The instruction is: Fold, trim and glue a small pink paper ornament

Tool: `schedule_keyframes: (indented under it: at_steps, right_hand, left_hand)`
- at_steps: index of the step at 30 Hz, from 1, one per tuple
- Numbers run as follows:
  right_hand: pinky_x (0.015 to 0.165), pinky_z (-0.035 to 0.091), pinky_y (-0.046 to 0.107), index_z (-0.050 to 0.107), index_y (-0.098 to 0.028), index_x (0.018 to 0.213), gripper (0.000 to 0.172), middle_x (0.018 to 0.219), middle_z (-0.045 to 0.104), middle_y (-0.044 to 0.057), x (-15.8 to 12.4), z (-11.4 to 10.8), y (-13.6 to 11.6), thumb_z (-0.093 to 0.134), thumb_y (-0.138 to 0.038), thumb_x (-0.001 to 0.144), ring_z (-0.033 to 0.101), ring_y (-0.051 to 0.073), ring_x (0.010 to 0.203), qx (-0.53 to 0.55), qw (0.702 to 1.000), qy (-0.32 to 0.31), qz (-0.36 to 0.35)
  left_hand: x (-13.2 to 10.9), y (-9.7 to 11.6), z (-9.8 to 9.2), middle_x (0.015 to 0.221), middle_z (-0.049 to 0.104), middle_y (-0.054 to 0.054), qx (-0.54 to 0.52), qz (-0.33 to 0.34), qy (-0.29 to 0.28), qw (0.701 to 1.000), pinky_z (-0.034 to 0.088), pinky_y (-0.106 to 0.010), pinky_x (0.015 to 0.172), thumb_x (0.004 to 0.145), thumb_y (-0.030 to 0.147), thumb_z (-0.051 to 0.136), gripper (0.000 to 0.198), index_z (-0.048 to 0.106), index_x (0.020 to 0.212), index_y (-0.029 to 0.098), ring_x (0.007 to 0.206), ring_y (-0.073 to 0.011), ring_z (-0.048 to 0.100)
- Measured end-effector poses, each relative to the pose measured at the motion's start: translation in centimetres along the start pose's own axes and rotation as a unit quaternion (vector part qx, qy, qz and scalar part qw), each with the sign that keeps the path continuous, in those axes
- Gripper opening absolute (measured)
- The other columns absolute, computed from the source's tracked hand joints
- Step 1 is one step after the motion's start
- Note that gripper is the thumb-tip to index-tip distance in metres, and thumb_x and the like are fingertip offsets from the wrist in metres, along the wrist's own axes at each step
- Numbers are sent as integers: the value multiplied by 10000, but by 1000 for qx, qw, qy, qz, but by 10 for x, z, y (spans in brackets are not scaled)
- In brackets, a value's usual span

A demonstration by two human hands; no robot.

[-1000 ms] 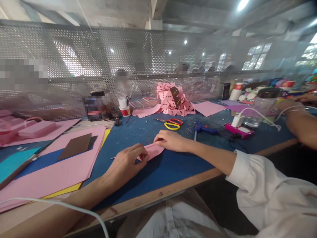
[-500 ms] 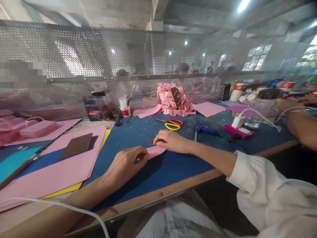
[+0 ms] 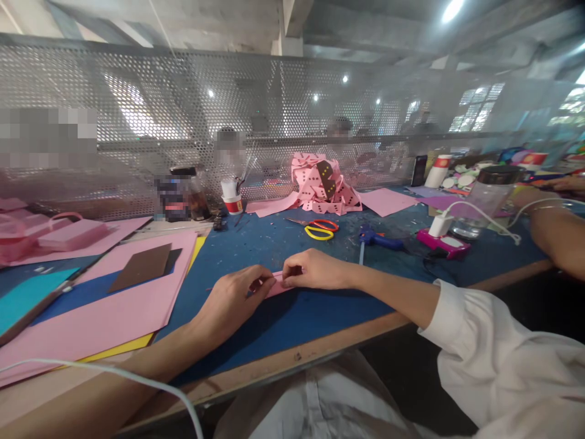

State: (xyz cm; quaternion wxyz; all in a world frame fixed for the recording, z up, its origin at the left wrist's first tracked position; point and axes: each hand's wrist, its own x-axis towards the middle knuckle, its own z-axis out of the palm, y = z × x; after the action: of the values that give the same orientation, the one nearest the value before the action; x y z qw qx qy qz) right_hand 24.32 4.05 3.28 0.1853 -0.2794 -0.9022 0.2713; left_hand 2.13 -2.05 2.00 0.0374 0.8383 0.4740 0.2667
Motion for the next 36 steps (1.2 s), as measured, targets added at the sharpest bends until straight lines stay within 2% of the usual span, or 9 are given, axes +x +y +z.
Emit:
schedule_keyframes:
  at_steps: [4,8,11,18,24,30,36]
  right_hand:
    - [644,378,227,714,-185,880,152,812,710,19,1,2,1,648,-318,846,618,140,733,-27,999,8,24]
    - [650,379,227,719,-185,869,163,836,719,29,2,1,-1,637,-324,843,625,150,754,-43,998,3,38]
    - [635,370,225,720,-197,855,161,817,717,23,2,0,-2,633,-330,836,622,149,740,-58,997,4,50]
    - [606,346,224,716,-200,847,180,806,711,17,1,-1,-3,631,-359,837,612,141,718,-67,997,3,50]
    - [599,336,227,702,-208,814,132,762,700,0,0,-3,0,615,-303,842,594,130,679,-85,995,37,41]
    - [650,357,230,686,-198,852,126,824,702,11,2,-2,6,591,-278,868,601,129,731,-120,988,90,25]
    - [673,366,230,670,-184,843,121,843,697,16,2,-1,9,576,-251,879,593,128,749,-135,986,97,0]
  left_hand:
    - [-6,2,-6,962,687,-64,16,101,53,993,482,-292,790,953,237,486,162,624,1029,198,878,-175,629]
    - [-16,5,-10,1062,703,-66,61,198,17,978,489,-321,846,934,172,521,218,634,1115,214,946,-182,639]
    - [-20,7,-9,1118,704,-58,89,239,4,967,493,-333,874,926,162,541,295,603,1210,212,992,-184,644]
    - [-21,11,-5,1088,723,-71,127,253,23,959,514,-351,871,920,166,551,258,639,1163,171,991,-201,657]
    - [-22,11,-2,1101,726,-76,140,247,21,959,529,-361,875,933,188,536,247,652,1150,161,996,-207,667]
    - [-21,12,-3,1116,724,-82,154,244,17,957,543,-358,870,955,221,498,264,667,1150,163,996,-205,674]
    - [-20,14,-3,1129,721,-86,156,238,18,959,542,-378,868,957,231,504,274,661,1164,142,1005,-219,673]
